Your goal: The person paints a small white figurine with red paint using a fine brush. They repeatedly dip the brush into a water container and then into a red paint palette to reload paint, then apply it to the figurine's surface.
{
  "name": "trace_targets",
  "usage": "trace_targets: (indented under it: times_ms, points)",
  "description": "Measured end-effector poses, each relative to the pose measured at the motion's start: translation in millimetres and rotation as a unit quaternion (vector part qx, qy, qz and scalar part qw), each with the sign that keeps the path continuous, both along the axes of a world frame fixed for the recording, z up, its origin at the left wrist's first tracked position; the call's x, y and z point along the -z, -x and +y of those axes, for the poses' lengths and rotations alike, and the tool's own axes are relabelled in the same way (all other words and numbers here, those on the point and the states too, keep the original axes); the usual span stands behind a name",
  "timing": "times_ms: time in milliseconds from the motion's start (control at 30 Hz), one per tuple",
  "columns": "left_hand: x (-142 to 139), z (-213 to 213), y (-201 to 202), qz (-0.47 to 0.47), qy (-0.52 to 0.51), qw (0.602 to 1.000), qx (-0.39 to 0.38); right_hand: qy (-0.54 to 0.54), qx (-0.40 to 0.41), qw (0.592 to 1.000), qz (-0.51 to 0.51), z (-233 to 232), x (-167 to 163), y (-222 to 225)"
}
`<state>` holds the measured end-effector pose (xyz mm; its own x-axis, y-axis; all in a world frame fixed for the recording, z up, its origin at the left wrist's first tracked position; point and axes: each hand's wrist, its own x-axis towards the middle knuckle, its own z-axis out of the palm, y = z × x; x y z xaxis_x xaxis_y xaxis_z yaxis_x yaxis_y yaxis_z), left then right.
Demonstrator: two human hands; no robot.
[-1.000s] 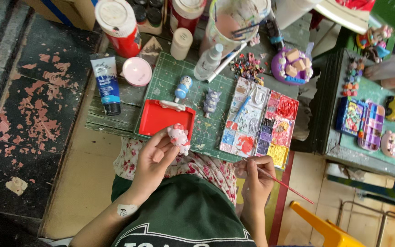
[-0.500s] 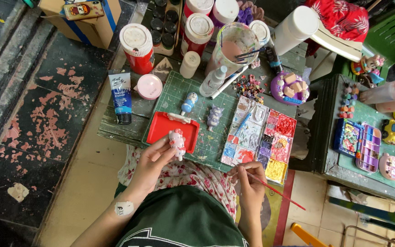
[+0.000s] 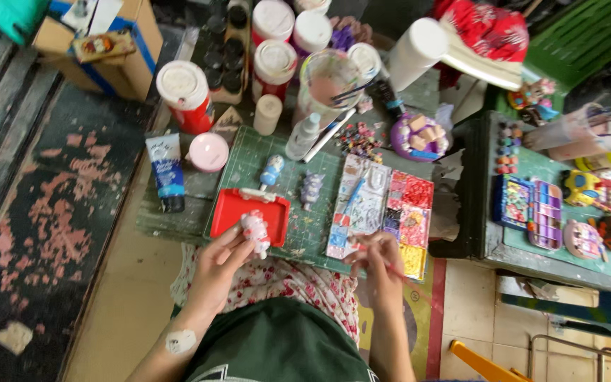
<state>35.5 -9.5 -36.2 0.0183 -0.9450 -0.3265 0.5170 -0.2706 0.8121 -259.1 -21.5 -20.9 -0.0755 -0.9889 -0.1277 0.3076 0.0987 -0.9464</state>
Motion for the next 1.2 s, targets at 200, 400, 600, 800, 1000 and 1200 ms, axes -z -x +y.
trace_targets:
  times_ms: [200,400,600,800,1000,1200]
  points:
    - [-5.9,2.6,-7.8,-0.010,0.091,0.996,-0.001,0.179,-0.001,0.953,0.243,-121.5,-61.8,15.0]
    - [-7.6,4.9,-12.5,0.020,0.129,0.991,-0.005,0.140,-0.073,0.966,0.205,-208.4,-118.7,-23.6]
    - [-2.3,9.0,-16.8,0.008,0.168,0.986,-0.008,0.154,-0.105,0.930,0.317,-241.6,-128.2,-51.7]
    - [-7.5,11.3,-21.5,-0.038,0.190,0.981,-0.013,0.151,-0.090,0.848,0.499,-275.1,-126.6,-57.7]
    - [-9.5,18.8,-28.7,-0.049,0.164,0.985,-0.036,0.149,-0.170,0.719,0.657,-295.9,-127.6,-76.5]
    - [-9.5,26.4,-36.1,-0.058,0.169,0.982,-0.057,0.185,-0.010,0.616,0.766,-293.7,-134.5,-100.8]
